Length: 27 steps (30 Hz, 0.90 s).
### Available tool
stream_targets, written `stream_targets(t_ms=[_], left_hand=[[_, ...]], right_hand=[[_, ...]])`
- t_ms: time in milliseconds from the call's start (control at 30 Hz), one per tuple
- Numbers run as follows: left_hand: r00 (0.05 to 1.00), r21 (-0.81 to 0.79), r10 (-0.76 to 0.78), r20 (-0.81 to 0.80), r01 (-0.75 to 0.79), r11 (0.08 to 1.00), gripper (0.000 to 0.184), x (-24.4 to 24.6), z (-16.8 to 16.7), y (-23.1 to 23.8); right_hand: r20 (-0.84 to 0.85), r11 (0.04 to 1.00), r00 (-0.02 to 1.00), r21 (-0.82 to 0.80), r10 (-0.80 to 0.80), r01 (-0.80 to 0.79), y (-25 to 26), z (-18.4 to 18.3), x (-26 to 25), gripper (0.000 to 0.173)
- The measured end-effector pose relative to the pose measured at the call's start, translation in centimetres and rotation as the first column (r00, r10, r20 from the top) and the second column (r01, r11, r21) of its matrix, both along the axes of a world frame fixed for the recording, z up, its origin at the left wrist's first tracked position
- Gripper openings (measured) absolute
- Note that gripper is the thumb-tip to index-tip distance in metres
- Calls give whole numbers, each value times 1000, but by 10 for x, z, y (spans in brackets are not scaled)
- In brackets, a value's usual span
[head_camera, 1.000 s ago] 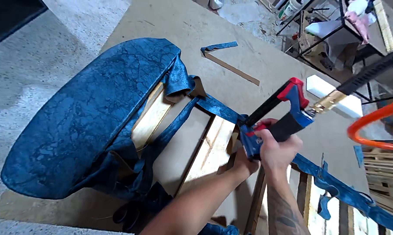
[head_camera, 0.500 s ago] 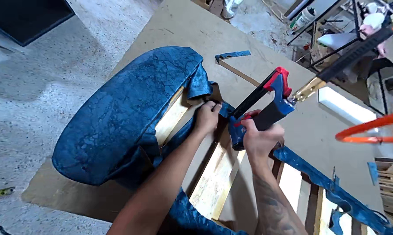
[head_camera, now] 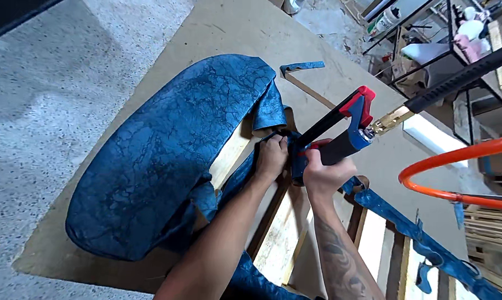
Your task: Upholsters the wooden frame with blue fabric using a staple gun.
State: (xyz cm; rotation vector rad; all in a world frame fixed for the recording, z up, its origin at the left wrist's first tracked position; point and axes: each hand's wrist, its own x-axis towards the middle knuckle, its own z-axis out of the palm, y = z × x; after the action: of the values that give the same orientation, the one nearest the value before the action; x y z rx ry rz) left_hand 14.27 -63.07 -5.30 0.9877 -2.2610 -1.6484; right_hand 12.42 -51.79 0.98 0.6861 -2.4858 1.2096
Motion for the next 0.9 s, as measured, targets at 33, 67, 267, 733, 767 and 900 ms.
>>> stream_targets(t_ms=[33, 67, 267, 733, 767, 900], left_hand=[[1000, 2, -14, 19, 14, 1000, 39, 0, 1, -1], [999, 10, -30, 38, 29, 1000, 39, 0, 2, -1], [994, 121, -106, 5, 105, 987, 29, 4, -1, -13], [963, 223, -270, 14, 260, 939, 35, 65, 65, 3], [944, 181, -323, -63, 329, 927, 32, 89, 84, 12], [520, 178, -471, -713, 783, 596, 24, 197, 168, 47]], right_hand=[[5, 1000, 1000, 2, -5, 5, -2, 0, 1, 20], [17, 1000, 1000, -1, -8, 8, -4, 0, 4, 22], [-51, 997, 996, 31, 68, -66, -11, -1, 4, 19], [44, 983, 998, -182, 43, -35, 97, 36, 51, 31], [112, 977, 993, -213, 33, -8, 119, 41, 57, 31], [504, 964, 861, -186, -71, 189, 214, 49, 76, 30]])
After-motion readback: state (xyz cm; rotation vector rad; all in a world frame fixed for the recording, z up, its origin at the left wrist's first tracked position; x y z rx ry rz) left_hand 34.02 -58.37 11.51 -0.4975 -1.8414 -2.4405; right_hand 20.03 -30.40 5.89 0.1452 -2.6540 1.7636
